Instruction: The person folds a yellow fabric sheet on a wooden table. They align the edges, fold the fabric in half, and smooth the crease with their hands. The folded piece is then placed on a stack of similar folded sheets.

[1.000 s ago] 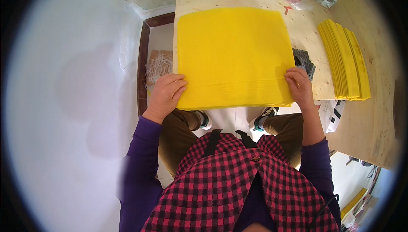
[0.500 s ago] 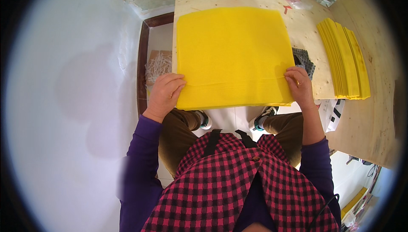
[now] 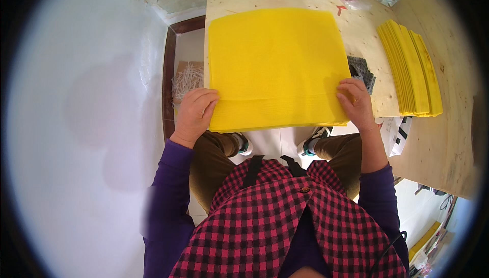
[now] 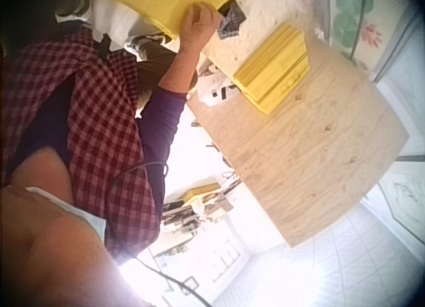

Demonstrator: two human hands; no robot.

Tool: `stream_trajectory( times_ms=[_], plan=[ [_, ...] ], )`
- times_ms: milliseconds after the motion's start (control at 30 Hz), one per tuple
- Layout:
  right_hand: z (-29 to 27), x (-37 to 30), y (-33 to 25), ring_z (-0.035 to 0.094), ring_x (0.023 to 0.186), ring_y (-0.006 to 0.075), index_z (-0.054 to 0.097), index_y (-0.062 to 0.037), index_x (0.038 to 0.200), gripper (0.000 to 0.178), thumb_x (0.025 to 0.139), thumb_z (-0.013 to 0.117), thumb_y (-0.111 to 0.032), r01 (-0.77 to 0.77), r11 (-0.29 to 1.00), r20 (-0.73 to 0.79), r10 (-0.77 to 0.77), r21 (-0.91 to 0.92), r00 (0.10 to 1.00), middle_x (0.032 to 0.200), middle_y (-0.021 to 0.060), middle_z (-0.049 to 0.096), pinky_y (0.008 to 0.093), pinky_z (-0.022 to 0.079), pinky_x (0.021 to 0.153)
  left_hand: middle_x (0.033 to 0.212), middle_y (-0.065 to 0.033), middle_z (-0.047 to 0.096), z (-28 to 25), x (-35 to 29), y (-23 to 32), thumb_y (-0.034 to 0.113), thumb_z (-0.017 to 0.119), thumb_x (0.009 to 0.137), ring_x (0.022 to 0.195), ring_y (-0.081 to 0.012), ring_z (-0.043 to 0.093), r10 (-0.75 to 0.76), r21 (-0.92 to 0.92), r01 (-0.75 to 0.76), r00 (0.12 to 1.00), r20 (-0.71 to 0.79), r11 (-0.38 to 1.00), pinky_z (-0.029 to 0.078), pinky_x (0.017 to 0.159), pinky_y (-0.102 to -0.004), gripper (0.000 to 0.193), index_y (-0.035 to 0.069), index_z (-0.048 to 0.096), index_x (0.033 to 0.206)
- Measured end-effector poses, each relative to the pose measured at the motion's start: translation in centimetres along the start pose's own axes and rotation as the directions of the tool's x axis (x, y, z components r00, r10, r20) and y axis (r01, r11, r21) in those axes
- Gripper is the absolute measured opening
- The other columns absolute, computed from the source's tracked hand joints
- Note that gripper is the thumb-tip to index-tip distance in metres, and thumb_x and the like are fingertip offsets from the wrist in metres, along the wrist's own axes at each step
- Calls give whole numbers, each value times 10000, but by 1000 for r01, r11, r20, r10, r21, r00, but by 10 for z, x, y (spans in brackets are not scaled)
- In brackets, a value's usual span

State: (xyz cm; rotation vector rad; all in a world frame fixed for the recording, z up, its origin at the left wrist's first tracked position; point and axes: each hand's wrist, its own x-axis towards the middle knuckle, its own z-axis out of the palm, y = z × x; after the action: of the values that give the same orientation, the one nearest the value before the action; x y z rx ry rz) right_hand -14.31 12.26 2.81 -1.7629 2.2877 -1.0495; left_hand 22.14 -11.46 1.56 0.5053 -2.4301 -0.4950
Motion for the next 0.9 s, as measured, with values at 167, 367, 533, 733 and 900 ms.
stream_trajectory(
  times_ms=[167,367,533,733,900],
  plan=[
    [1,0,-1,582,1006,290,657,-31,941,183,768,708,-2,11,1000,8,-11,-24,1000,1058,110,614,343,482,875,1002,-96,667,-2,-2,3,6,667,785,956,-303,613,7,1,-7,1000,3,1000,474,858,-389,153,38,650,934],
    [2,0,1,587,995,289,659,-30,942,183,768,704,6,21,999,2,-21,-30,1000,1054,110,618,338,488,861,1005,-93,666,0,-2,4,13,668,792,961,-302,614,-15,2,15,999,-40,1000,476,856,-386,156,40,654,945],
    [4,0,2,588,991,289,661,-28,939,181,767,703,10,22,999,-3,-22,-36,1000,1054,110,619,339,491,854,1006,-87,667,2,1,2,14,674,786,966,-290,617,-5,13,6,999,-44,1000,476,858,-381,162,47,662,944],
    [4,-2,4,588,986,287,662,-23,926,167,768,698,21,13,999,-8,-13,-40,1000,1048,107,619,336,491,851,1008,-83,668,1,-3,-1,19,695,766,974,-286,615,-4,-2,4,1000,-18,1000,472,869,-387,183,55,667,943],
    [6,-1,5,590,979,284,663,-20,916,155,771,693,25,-12,1000,-20,12,10,1000,1039,106,619,332,491,848,1020,-78,670,-2,-7,-1,38,720,751,992,-283,610,-1,-26,1,1000,9,1000,467,886,-385,201,65,671,945]
  ],
)
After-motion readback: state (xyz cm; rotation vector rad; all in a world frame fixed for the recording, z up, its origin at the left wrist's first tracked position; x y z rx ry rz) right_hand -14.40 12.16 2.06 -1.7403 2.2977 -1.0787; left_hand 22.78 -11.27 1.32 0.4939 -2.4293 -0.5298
